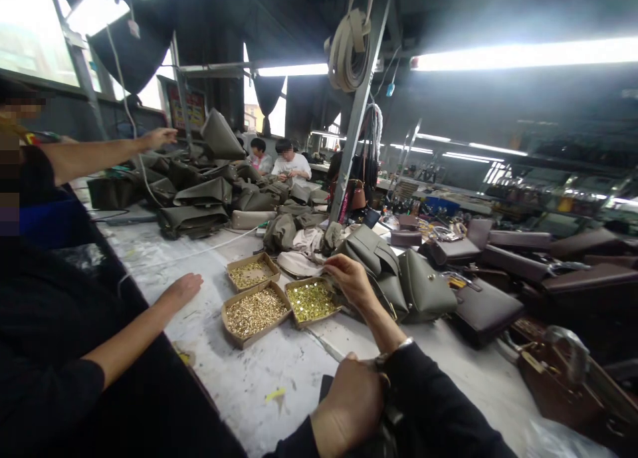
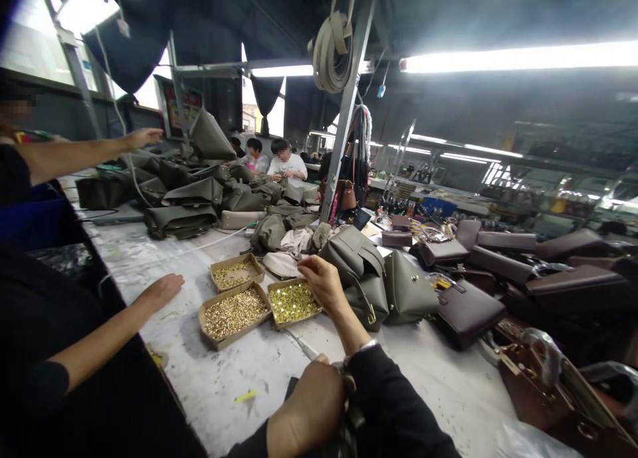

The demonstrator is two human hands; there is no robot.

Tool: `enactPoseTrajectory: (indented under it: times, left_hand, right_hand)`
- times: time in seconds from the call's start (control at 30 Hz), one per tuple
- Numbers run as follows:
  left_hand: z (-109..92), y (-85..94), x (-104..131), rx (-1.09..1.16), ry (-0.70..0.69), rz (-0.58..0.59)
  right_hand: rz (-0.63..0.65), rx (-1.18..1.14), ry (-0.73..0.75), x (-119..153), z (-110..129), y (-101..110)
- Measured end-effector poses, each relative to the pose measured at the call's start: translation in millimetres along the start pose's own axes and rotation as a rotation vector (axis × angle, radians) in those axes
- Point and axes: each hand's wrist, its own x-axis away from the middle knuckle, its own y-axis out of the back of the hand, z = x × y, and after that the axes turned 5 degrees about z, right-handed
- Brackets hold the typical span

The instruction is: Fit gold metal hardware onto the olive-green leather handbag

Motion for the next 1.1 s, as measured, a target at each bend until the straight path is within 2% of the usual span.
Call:
enactPoseTrajectory:
  times: [0.1, 0.2, 0.27, 0.33, 0.47, 0.6, 0.73, 0.83, 0.9, 1.0, 1.1]
  left_hand:
    - [2, 10.0, 6, -0.126, -0.003, 0.056]
    - [9, 20.0, 11, -0.164, 0.040, 0.022]
    - [14, 24.8, 13, -0.146, 0.087, 0.013]
    - [18, 26.9, 14, -0.074, 0.116, 0.029]
    - [14, 25.8, 16, 0.153, 0.075, 0.022]
    - [5, 27.7, 19, 0.249, 0.050, 0.000]
    - [-1, 30.0, 20, 0.226, 0.047, 0.014]
    - [-3, 27.5, 20, 0.176, 0.049, -0.025]
    - [-3, 25.3, 21, 0.191, 0.049, -0.037]
    - [-2, 23.4, 23, 0.234, 0.052, -0.052]
    - [-2, 24.4, 24, 0.331, 0.069, -0.087]
  right_hand:
    - [0.007, -0.207, 0.019, 48, 44, 24]
    - [0.030, -0.493, -0.094, 112, 71, 41]
    - [-0.025, -0.578, -0.201, 150, 71, 46]
    - [-0.117, -0.579, -0.291, 179, 58, 46]
    - [-0.290, -0.324, -0.374, 214, 27, 40]
    - [-0.367, -0.154, -0.342, 234, 19, 39]
    - [-0.453, -0.234, -0.332, 242, 23, 47]
    - [-0.480, -0.246, -0.268, 232, 30, 57]
    - [-0.439, -0.182, -0.177, 219, 34, 62]
    - [-0.314, -0.010, -0.055, 200, 39, 65]
    - [-0.196, 0.141, -0.041, 193, 38, 58]
